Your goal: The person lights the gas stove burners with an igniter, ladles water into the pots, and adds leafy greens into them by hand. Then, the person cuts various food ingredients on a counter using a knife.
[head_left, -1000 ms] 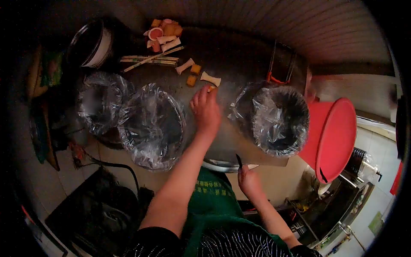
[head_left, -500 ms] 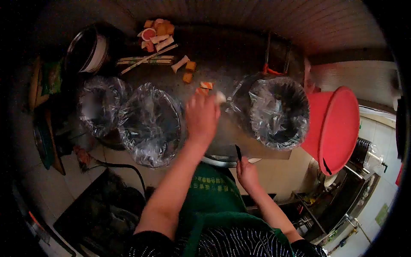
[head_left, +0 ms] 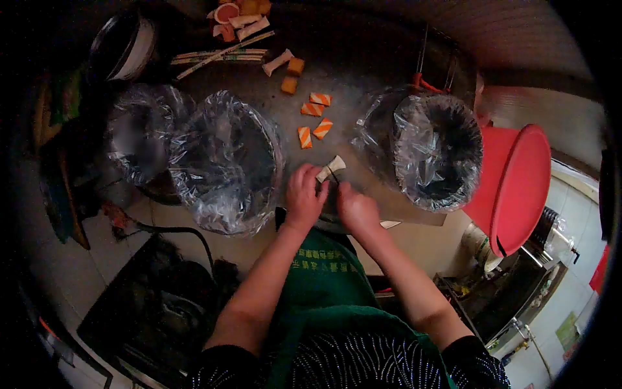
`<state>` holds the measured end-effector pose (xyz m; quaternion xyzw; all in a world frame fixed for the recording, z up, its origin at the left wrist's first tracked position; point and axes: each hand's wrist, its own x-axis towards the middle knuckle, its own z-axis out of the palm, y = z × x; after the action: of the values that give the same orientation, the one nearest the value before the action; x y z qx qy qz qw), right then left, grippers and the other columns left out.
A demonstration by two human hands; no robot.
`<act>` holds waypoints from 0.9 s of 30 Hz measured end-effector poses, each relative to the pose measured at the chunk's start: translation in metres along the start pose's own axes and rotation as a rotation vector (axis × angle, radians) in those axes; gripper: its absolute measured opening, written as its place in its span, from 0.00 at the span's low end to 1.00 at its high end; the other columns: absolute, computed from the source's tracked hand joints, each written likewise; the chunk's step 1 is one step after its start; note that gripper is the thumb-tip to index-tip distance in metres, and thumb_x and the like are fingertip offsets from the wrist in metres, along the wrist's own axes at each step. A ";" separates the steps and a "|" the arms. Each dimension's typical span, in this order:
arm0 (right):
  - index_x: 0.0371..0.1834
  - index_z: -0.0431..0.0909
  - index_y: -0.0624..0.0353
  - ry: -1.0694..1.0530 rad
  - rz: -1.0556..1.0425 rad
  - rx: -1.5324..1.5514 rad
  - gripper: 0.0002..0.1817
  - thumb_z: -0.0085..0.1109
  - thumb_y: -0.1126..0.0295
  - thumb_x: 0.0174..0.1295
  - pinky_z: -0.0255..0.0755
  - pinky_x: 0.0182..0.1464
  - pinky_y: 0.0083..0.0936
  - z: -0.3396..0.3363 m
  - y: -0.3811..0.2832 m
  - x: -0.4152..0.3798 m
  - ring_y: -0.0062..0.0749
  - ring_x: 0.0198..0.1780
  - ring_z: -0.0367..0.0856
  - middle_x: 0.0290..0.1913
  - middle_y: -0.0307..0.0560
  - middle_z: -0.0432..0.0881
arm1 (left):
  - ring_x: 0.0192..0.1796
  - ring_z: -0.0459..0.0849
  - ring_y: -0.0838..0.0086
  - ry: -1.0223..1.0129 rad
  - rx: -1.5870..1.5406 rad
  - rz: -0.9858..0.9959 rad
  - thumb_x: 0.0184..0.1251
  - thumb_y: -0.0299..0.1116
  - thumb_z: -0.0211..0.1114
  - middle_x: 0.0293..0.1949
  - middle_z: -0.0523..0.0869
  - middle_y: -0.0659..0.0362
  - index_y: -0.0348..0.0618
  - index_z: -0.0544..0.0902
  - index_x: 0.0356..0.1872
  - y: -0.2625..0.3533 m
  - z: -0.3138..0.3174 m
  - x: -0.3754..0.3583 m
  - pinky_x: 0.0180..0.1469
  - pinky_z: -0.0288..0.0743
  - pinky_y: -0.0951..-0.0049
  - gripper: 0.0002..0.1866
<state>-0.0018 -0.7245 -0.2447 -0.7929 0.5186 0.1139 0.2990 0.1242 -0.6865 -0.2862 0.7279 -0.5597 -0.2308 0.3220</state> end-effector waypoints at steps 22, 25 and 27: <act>0.35 0.65 0.61 0.039 0.087 0.250 0.07 0.43 0.69 0.61 0.70 0.30 0.48 0.001 0.027 -0.004 0.58 0.28 0.77 0.23 0.65 0.75 | 0.38 0.75 0.70 0.145 -0.358 -0.200 0.53 0.22 0.60 0.47 0.71 0.52 0.41 0.71 0.41 0.041 -0.010 0.048 0.37 0.71 0.72 0.13; 0.35 0.65 0.62 0.100 0.062 0.406 0.09 0.45 0.67 0.61 0.69 0.29 0.48 -0.009 0.017 0.021 0.58 0.27 0.77 0.22 0.63 0.75 | 0.34 0.76 0.70 0.227 -0.335 -0.084 0.53 0.21 0.59 0.45 0.73 0.53 0.41 0.73 0.42 0.063 -0.040 0.086 0.36 0.72 0.72 0.13; 0.35 0.65 0.62 0.150 0.037 0.486 0.09 0.45 0.67 0.62 0.69 0.28 0.48 -0.014 0.011 0.045 0.56 0.27 0.77 0.22 0.63 0.75 | 0.36 0.78 0.66 0.195 -0.137 0.049 0.52 0.21 0.58 0.40 0.78 0.53 0.40 0.76 0.38 0.060 -0.067 0.123 0.37 0.72 0.70 0.11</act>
<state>0.0062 -0.7694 -0.2593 -0.6943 0.5658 -0.0678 0.4395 0.1641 -0.8011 -0.1938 0.7091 -0.5264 -0.1887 0.4295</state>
